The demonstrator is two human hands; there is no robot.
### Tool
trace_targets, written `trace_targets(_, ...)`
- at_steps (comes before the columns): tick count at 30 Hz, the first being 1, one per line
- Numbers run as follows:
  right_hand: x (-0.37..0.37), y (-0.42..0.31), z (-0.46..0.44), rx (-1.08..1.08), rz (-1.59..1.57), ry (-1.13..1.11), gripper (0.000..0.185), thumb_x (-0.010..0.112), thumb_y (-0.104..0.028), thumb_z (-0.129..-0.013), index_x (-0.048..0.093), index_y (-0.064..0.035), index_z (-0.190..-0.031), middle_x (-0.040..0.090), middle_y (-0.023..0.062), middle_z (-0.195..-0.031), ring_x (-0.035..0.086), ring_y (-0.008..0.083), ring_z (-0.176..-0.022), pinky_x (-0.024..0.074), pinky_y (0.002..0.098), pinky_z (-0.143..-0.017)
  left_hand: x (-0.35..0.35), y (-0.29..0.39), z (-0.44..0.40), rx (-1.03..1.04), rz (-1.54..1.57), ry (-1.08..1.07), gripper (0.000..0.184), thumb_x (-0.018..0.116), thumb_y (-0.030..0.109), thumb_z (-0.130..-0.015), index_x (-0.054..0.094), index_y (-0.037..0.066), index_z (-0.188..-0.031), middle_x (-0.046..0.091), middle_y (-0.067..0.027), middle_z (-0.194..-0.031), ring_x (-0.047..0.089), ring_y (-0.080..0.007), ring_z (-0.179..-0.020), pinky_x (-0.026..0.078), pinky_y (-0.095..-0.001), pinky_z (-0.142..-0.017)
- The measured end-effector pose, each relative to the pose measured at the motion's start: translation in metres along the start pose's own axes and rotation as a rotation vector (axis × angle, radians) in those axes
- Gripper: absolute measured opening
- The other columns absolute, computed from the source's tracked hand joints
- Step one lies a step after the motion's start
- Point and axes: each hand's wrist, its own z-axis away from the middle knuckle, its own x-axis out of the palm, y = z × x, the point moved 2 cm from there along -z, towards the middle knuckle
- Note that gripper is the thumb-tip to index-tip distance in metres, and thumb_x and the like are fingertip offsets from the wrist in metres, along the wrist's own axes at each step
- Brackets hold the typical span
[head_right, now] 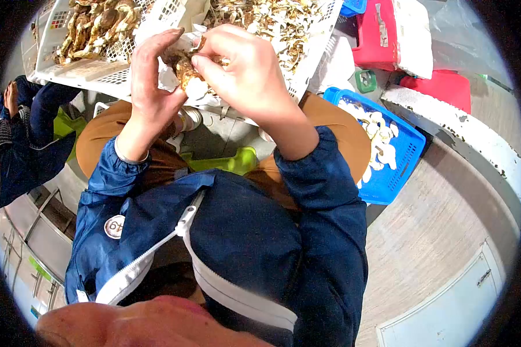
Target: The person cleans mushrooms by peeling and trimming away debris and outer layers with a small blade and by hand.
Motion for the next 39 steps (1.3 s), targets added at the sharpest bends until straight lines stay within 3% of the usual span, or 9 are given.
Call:
trace_targets(7, 0.003, 0.004, 0.003, 0.151, -0.126, 0.058, 0.010, 0.071, -0.009, -0.083, 0.066, 0.0000, -0.082, 0.064, 0.0116, -0.074, 0.066, 0.0252, -0.070, 0.0513, 0.0349, -0.068, 0.002, -0.004, 0.001, -0.041, 0.157, 0.009, 0.071, 0.084, 0.009, -0.069, 0.052, 0.003, -0.132, 0.059, -0.0148, -0.128, 0.057, -0.0287, -0.121, 0.048, -0.0385, -0.100)
trace_targets(10, 0.007, 0.012, 0.005, 0.252, -0.331, 0.075, 0.012, 0.073, -0.010, -0.082, 0.066, 0.0000, -0.081, 0.064, 0.0109, -0.075, 0.066, 0.0248, -0.072, 0.0513, 0.0348, -0.069, 0.010, -0.011, 0.009, -0.254, 0.446, 0.031, 0.070, 0.085, 0.012, -0.072, 0.052, 0.004, -0.132, 0.059, -0.0107, -0.127, 0.057, -0.0222, -0.118, 0.047, -0.0353, -0.102)
trace_targets(13, 0.000, 0.003, -0.001, 0.055, -0.170, 0.018, 0.012, 0.074, -0.010, -0.081, 0.066, -0.0001, -0.082, 0.064, 0.0110, -0.076, 0.065, 0.0249, -0.074, 0.0513, 0.0348, -0.070, 0.015, -0.016, 0.012, -0.316, 0.533, 0.035, 0.068, 0.084, 0.013, -0.074, 0.052, 0.004, -0.133, 0.059, -0.0098, -0.126, 0.056, -0.0201, -0.118, 0.045, -0.0342, -0.102)
trace_targets(17, 0.000, 0.005, 0.000, 0.053, -0.088, -0.007, 0.013, 0.074, -0.011, -0.081, 0.066, 0.0001, -0.082, 0.064, 0.0119, -0.077, 0.066, 0.0252, -0.076, 0.0509, 0.0343, -0.070, 0.014, -0.013, 0.015, -0.349, 0.505, 0.016, 0.067, 0.084, 0.014, -0.074, 0.052, 0.004, -0.133, 0.059, -0.0095, -0.127, 0.057, -0.0205, -0.117, 0.046, -0.0342, -0.101)
trace_targets(21, 0.002, 0.014, 0.006, 0.312, -0.324, -0.003, 0.014, 0.073, -0.013, -0.083, 0.068, 0.0000, -0.084, 0.065, 0.0083, -0.073, 0.062, 0.0131, -0.068, 0.0496, 0.0295, -0.063, 0.009, -0.014, 0.012, -0.229, 0.340, -0.038, 0.069, 0.084, 0.014, -0.074, 0.051, 0.003, -0.134, 0.060, -0.0096, -0.125, 0.057, -0.0210, -0.119, 0.046, -0.0355, -0.103)
trace_targets(26, -0.011, 0.013, 0.000, 0.465, -0.246, 0.017, 0.014, 0.071, -0.014, -0.085, 0.068, -0.0009, -0.084, 0.064, 0.0067, -0.069, 0.061, 0.0128, -0.064, 0.0487, 0.0289, -0.061, 0.014, -0.018, 0.014, -0.427, 0.944, -0.020, 0.071, 0.080, 0.007, -0.078, 0.043, 0.001, -0.139, 0.057, -0.0160, -0.135, 0.053, -0.0239, -0.128, 0.043, -0.0379, -0.108)
trace_targets(31, -0.025, 0.016, -0.007, 0.082, 0.216, 0.083, 0.013, 0.074, -0.012, -0.083, 0.067, -0.0013, -0.082, 0.064, 0.0077, -0.081, 0.064, 0.0237, -0.077, 0.0503, 0.0340, -0.071, 0.014, -0.017, 0.010, -0.535, 1.552, -0.017, 0.068, 0.072, 0.007, -0.083, 0.040, 0.001, -0.143, 0.051, -0.0205, -0.143, 0.047, -0.0271, -0.135, 0.036, -0.0398, -0.115)
trace_targets(34, -0.026, -0.012, -0.009, -0.024, 0.214, 0.022, 0.014, 0.077, -0.011, -0.082, 0.067, -0.0018, -0.083, 0.065, 0.0077, -0.092, 0.063, 0.0203, -0.089, 0.0484, 0.0329, -0.081, 0.015, -0.020, 0.011, -0.604, 1.591, 0.016, 0.067, 0.073, 0.010, -0.083, 0.042, 0.001, -0.142, 0.050, -0.0202, -0.144, 0.047, -0.0268, -0.135, 0.034, -0.0402, -0.116)
trace_targets(39, -0.017, -0.009, -0.005, -0.029, -0.113, 0.001, 0.014, 0.073, -0.011, -0.083, 0.065, -0.0010, -0.080, 0.065, 0.0101, -0.083, 0.067, 0.0239, -0.079, 0.0514, 0.0335, -0.073, 0.020, -0.024, 0.012, -0.522, 1.391, -0.048, 0.060, 0.072, 0.006, -0.086, 0.044, 0.001, -0.139, 0.050, -0.0185, -0.145, 0.047, -0.0266, -0.135, 0.037, -0.0395, -0.114)
